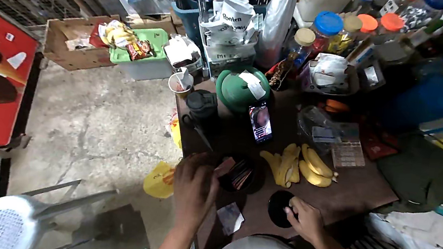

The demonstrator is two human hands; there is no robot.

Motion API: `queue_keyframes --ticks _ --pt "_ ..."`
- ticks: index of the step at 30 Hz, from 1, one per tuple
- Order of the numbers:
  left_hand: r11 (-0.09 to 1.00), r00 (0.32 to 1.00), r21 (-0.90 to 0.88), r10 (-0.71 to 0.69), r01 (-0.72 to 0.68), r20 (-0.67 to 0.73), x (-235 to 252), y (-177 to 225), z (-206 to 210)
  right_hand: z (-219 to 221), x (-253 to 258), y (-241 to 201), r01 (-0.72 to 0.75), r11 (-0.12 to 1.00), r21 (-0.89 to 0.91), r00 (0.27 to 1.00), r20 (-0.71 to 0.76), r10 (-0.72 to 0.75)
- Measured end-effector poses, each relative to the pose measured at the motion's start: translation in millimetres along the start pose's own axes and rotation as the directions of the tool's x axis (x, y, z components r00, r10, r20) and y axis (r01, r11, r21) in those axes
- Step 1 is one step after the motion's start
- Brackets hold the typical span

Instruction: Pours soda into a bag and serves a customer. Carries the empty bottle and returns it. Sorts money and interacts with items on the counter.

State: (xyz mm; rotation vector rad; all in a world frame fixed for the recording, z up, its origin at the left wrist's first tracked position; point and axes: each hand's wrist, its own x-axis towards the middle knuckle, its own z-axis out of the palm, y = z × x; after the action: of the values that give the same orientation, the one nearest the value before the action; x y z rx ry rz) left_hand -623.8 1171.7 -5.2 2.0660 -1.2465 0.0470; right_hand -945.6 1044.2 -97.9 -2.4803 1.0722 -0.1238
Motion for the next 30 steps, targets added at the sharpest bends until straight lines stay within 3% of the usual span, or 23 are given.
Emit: queue_keyframes --ticks 2,5,7,8,10,13,16,20,25,30 --pt "0.986 0.993 -0.163 -0.044 0.025 -0.113 -8 1 -17 -11 4 -10 -0.126 0.976 0.18 0.992 0.003 0.127" --pt "0.838 0.955 -0.537 -0.229 0.096 -0.188 -27 3 -34 -40 20 -31 -0.326 0.89 0.32 0.932 0.269 0.244" --pt "0.7 0.895 -0.689 -0.41 0.188 -0.173 -41 10 -37 -56 32 -45 -0.35 0.873 0.34 0.88 0.439 0.182" --pt "0.643 0.859 -0.728 -0.489 0.239 -0.15 -48 12 -36 -59 34 -51 -0.31 0.874 0.374 0.882 0.456 0.117" --pt "0.549 0.793 -0.761 -0.604 0.347 -0.075 -65 14 -32 -61 35 -68 -0.231 0.818 0.526 0.914 0.405 -0.002" --pt "0.47 0.734 -0.758 -0.679 0.451 0.015 -89 16 -25 -67 38 -110 -0.255 0.588 0.768 0.926 0.37 -0.081" --pt "0.381 0.681 -0.748 -0.721 0.543 0.127 -104 20 -20 -65 41 -149 -0.18 0.505 0.844 0.928 0.317 -0.199" --pt "0.114 0.599 -0.767 -0.699 0.632 0.39 -117 21 -15 -50 43 -186 -0.069 0.531 0.845 0.883 0.299 -0.361" --pt "-0.247 0.461 -0.761 -0.672 0.599 0.58 -128 18 -9 -39 48 -192 0.228 0.704 0.673 0.846 0.221 -0.485" --pt "-0.345 0.339 -0.737 -0.721 0.58 0.604 -129 12 -4 -65 75 -160 0.247 0.854 0.458 0.934 0.122 -0.335"
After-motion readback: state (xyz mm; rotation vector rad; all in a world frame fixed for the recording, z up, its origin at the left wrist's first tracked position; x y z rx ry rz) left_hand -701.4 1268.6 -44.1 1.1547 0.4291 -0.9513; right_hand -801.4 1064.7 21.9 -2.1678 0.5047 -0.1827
